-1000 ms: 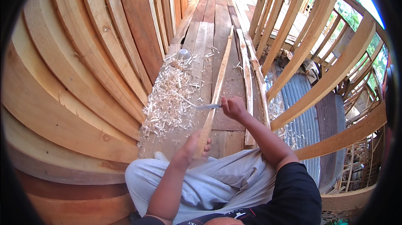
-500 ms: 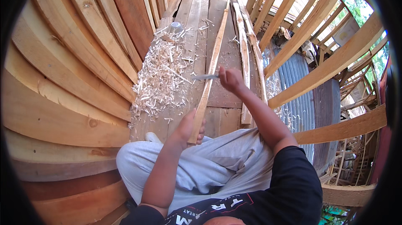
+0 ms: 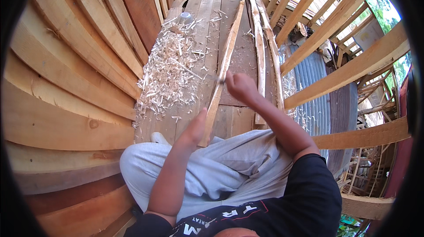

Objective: The person sits cross-legged on a wooden floor and uses a chisel to shave and shape a long wooden stick. Wood shavings accumulate on the floor as the person repeatedly scrapes the stick's surface.

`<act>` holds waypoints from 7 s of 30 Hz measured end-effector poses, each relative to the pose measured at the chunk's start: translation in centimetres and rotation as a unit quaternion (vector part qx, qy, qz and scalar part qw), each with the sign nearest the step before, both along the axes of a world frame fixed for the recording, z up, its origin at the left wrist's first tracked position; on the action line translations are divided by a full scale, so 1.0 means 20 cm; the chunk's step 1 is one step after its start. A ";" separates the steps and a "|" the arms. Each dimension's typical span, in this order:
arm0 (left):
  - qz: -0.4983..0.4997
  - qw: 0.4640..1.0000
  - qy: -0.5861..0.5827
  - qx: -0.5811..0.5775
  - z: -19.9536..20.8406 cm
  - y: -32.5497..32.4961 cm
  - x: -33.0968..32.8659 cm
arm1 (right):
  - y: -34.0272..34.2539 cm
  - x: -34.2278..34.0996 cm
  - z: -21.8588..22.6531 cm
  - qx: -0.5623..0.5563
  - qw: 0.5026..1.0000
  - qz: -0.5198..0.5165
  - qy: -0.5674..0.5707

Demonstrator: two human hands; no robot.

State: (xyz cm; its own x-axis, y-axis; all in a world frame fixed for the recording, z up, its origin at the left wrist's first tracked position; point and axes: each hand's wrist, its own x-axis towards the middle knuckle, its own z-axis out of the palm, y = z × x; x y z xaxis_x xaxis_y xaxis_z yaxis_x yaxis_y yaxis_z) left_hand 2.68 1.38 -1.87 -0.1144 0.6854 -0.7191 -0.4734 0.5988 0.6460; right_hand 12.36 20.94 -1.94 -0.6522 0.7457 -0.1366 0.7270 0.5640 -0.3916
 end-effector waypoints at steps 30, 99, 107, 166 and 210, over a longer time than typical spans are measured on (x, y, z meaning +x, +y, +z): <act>-0.013 0.941 -0.326 0.088 0.01 0.00 -0.08 | 0.01 0.04 -0.05 0.092 0.989 0.028 0.113; -0.084 0.973 0.213 0.040 -0.32 0.00 0.00 | 0.05 0.34 -0.31 -0.075 0.996 0.035 0.031; -0.029 0.965 -0.249 0.072 -0.08 -0.04 -0.02 | -0.13 0.27 -0.08 -0.084 0.994 0.030 0.059; -0.029 0.967 -0.236 0.088 0.00 0.01 -0.08 | -0.26 0.10 -0.04 0.115 0.985 0.030 0.125; -0.008 0.991 -0.122 0.062 0.01 -0.06 0.10 | 0.33 0.10 -0.15 0.055 0.989 -0.137 0.023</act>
State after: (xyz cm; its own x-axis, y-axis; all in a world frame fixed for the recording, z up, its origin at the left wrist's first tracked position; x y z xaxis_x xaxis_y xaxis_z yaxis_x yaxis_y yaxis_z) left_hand 4.66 0.13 -1.63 0.0645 0.7703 -0.6344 -0.6151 0.5313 0.5825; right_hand 14.41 27.54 -4.91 -0.4270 0.9040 -0.0202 0.8411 0.3889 -0.3759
